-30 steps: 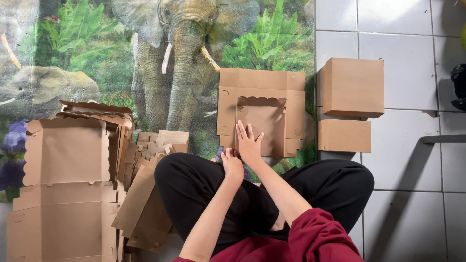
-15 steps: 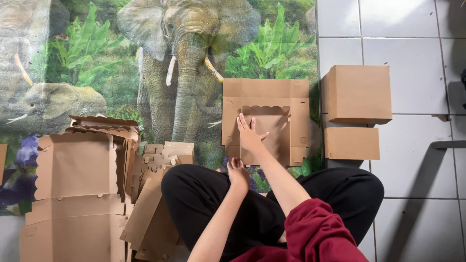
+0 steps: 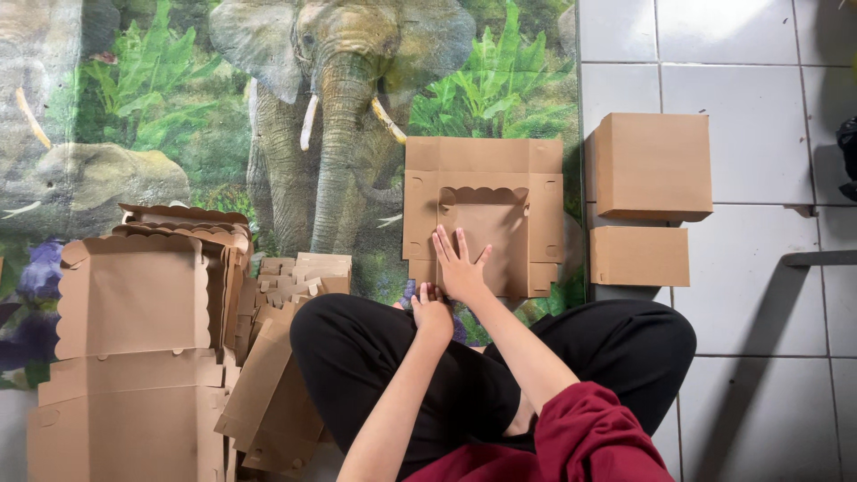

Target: The person folds a cardboard box by hand, creasing the edges and interlocking the tabs to form the box shape.

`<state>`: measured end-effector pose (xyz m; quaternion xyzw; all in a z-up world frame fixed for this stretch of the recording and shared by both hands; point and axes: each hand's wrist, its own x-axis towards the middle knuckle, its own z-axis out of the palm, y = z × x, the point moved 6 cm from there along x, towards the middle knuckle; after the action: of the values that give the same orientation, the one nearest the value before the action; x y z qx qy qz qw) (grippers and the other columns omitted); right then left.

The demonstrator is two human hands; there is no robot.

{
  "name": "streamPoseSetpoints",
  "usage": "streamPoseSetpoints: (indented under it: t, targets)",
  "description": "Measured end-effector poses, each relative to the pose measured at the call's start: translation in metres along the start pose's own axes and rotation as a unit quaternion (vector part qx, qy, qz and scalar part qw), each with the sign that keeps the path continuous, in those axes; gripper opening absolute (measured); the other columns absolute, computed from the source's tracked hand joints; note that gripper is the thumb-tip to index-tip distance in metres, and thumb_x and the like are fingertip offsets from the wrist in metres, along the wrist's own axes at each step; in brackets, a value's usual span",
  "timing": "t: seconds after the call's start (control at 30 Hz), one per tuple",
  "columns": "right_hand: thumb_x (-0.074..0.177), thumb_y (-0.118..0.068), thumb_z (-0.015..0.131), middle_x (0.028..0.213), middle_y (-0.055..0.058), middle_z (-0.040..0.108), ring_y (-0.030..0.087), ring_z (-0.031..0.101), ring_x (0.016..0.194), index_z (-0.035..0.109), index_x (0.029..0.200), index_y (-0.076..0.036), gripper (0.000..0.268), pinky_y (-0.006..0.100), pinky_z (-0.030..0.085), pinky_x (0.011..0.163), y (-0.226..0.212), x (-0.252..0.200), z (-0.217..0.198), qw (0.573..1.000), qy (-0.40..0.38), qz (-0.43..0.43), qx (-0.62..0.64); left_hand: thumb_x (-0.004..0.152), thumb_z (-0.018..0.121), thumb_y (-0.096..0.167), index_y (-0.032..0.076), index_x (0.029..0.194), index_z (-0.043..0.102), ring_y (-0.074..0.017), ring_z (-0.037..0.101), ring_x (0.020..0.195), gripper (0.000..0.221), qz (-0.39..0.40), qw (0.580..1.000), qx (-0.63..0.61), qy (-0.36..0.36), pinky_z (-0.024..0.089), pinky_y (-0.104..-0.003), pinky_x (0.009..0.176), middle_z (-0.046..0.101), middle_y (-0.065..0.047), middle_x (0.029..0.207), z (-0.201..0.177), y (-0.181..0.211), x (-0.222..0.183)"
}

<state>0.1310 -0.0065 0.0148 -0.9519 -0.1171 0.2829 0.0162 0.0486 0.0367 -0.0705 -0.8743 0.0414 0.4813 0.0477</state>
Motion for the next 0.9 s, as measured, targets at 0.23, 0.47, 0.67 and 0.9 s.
streamPoseSetpoints:
  t: [0.23,0.47,0.67,0.9]
  targets:
    - [0.093,-0.040,0.042,0.159,-0.007,-0.010,0.031,-0.010,0.145,0.001,0.152,-0.022,0.074,0.079,0.000,0.101,0.006,-0.011,0.066,0.995,0.069,-0.064,-0.024,0.099,0.016,0.007,0.006,0.151,0.003,-0.0307,-0.011,0.146,0.054,-0.005,0.999,-0.039,0.005,0.002,-0.053,0.114,-0.006,-0.011,0.159,-0.010,-0.004,-0.014]
    - [0.094,-0.028,0.039,0.160,-0.004,0.003,0.033,0.003,0.145,0.016,0.151,-0.023,0.061,0.073,0.010,0.104,0.007,-0.045,0.097,0.970,0.194,-0.133,-0.062,0.098,0.016,0.003,0.005,0.152,0.005,-0.0294,-0.006,0.147,0.055,0.002,0.999,-0.039,0.007,0.006,-0.052,0.115,-0.002,-0.011,0.159,-0.018,-0.006,-0.032]
    - [0.092,-0.017,0.042,0.160,-0.006,0.001,0.030,0.005,0.145,0.014,0.152,-0.022,0.067,0.070,0.017,0.105,0.013,-0.061,0.108,0.978,0.151,-0.125,-0.067,0.097,0.021,0.004,0.003,0.151,0.010,-0.0305,-0.001,0.147,0.055,0.007,0.998,-0.038,0.042,0.011,-0.051,0.115,0.003,-0.012,0.159,-0.010,-0.005,-0.017]
    - [0.085,-0.015,0.050,0.158,-0.011,0.007,0.027,0.012,0.145,0.027,0.148,-0.024,0.067,0.067,0.027,0.105,0.026,-0.080,0.117,0.978,0.147,-0.127,-0.081,0.097,0.022,0.006,-0.002,0.149,0.016,-0.0345,0.009,0.146,0.053,0.013,0.995,-0.038,0.088,0.019,-0.049,0.114,0.013,-0.018,0.157,-0.001,0.001,-0.005]
